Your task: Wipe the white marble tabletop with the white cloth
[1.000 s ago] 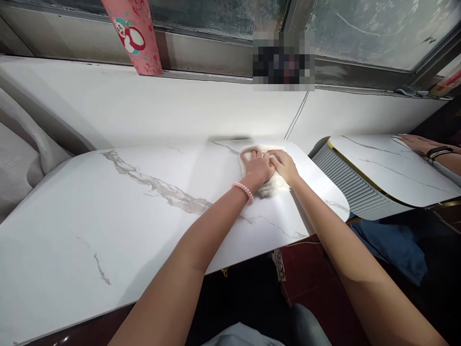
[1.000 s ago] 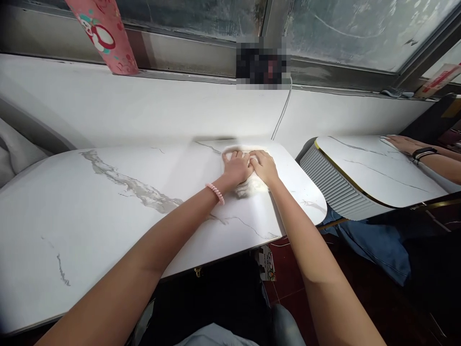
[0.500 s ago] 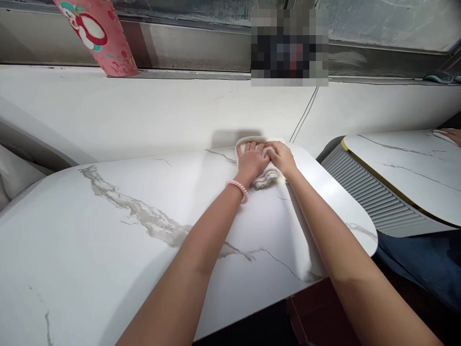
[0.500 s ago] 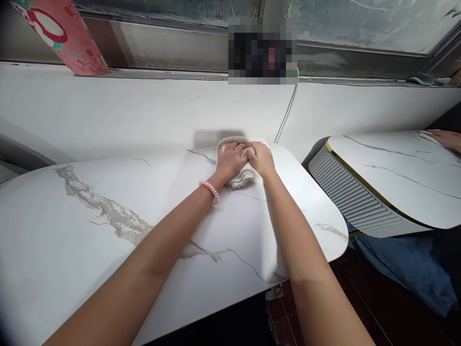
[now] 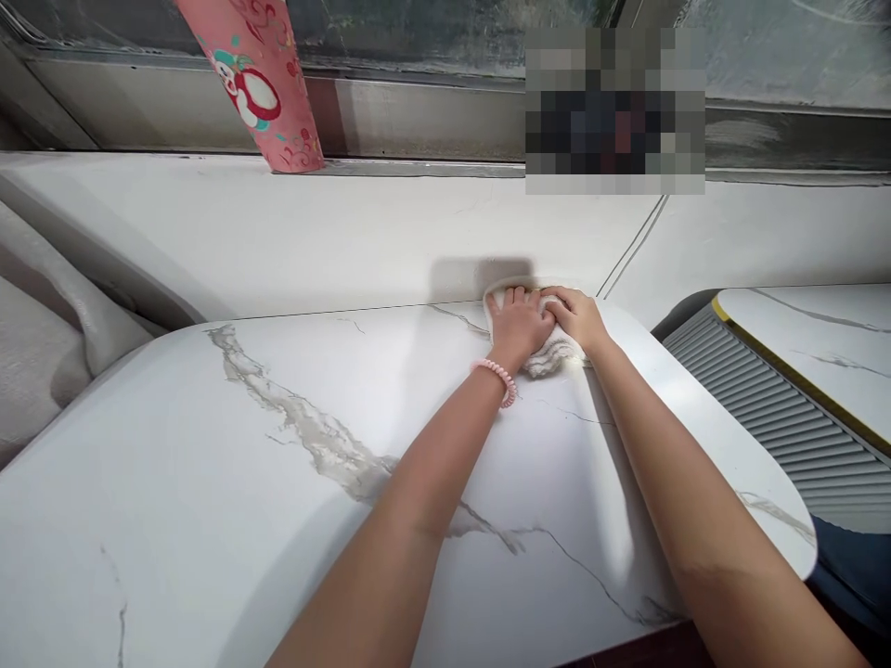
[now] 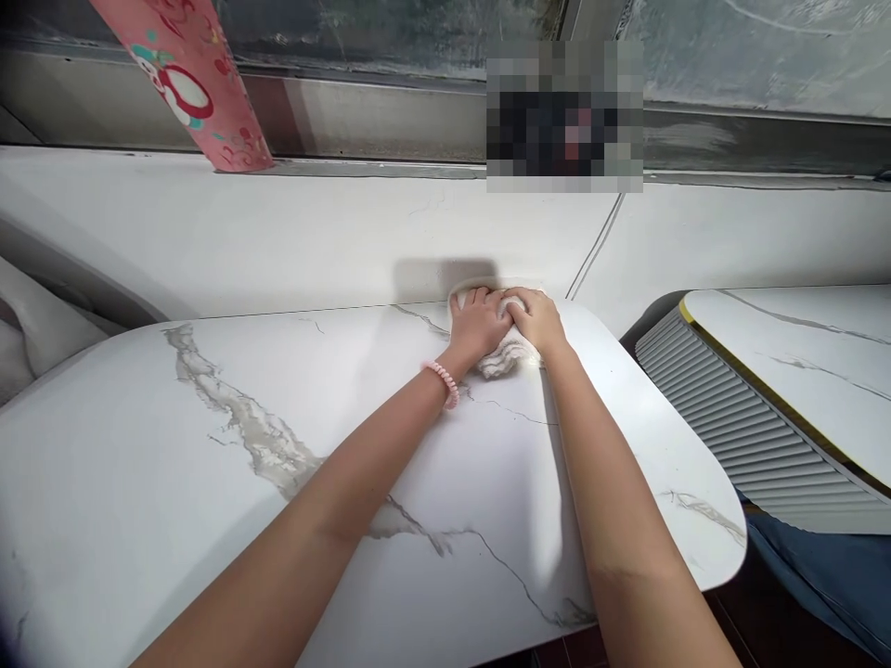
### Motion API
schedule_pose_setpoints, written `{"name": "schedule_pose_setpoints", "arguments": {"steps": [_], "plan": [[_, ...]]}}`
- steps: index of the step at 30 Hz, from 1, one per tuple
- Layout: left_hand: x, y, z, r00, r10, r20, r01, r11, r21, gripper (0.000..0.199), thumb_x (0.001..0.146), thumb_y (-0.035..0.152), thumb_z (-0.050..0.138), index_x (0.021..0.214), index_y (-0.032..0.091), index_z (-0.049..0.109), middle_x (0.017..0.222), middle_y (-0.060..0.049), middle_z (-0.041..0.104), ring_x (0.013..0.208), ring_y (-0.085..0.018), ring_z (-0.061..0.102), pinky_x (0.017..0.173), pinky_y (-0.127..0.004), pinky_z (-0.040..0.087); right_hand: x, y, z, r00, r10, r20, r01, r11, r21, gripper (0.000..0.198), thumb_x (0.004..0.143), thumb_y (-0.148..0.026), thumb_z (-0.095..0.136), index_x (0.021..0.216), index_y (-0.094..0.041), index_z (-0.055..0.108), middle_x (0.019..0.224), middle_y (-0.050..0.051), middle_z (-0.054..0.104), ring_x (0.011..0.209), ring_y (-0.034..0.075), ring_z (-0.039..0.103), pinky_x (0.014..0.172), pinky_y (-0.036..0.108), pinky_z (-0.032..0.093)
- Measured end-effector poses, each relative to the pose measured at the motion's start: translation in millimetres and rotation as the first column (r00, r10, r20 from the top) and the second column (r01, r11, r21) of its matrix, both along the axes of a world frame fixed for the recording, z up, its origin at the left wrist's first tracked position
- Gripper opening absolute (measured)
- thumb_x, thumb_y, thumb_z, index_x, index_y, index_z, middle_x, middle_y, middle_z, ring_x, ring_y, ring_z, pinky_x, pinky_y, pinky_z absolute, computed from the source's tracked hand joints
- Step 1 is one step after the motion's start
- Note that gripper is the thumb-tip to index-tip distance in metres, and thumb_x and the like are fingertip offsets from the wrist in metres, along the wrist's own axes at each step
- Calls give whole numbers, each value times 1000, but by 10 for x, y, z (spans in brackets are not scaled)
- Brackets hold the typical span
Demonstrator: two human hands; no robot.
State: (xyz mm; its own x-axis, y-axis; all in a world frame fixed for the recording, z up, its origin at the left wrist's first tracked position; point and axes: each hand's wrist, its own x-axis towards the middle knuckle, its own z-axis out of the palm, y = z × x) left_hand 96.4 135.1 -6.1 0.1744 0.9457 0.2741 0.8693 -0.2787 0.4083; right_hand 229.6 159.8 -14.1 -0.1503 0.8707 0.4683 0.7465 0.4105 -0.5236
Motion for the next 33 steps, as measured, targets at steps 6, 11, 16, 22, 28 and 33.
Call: {"name": "schedule_pose_setpoints", "arguments": {"steps": [6,11,16,22,28,33], "plan": [[-20,-90,49,1000,0,-22,-1,999,-46,48,97,39,27,134,21,52,148,-11,45,141,-24,31,119,-56,9,11,-45,-15,999,33,35,-33,999,3,38,81,-30,42,104,-21,71,114,6,70,112,28,58,101,44,44],[-64,-312,84,999,28,-46,-31,998,-53,50,97,38,25,136,19,50,150,-12,42,143,-24,29,119,-56,9,-16,-191,-5,994,89,61,-88,996,-19,38,84,-32,42,109,-22,69,116,6,69,112,28,58,100,45,44],[-93,-598,87,996,56,-76,-61,996,-66,51,97,37,24,139,19,47,152,-11,40,143,-24,29,119,-56,10,-59,-448,1,991,115,65,-114,993,-16,39,84,-34,41,108,-21,69,116,7,69,112,28,59,101,46,44],[-101,-974,89,993,45,-112,-53,996,-74,54,97,34,23,143,13,43,152,-14,39,143,-29,28,117,-60,11,-52,-821,3,977,179,116,-178,984,-17,42,87,-39,38,113,-19,65,122,11,66,114,31,57,101,51,42],[-23,-1516,78,982,66,-178,-72,997,-24,53,97,28,23,141,8,44,147,-18,44,140,-32,31,114,-64,17,40,-1277,12,949,239,206,-235,971,-46,43,93,-46,36,119,-23,60,128,9,62,121,31,53,105,53,39],[44,-1833,98,976,54,-211,-61,998,-31,54,97,26,23,143,6,41,149,-18,42,139,-34,31,113,-65,19,96,-1615,41,939,219,264,-211,976,-60,41,94,-40,34,124,-23,57,133,9,58,126,29,49,108,53,37]]}}
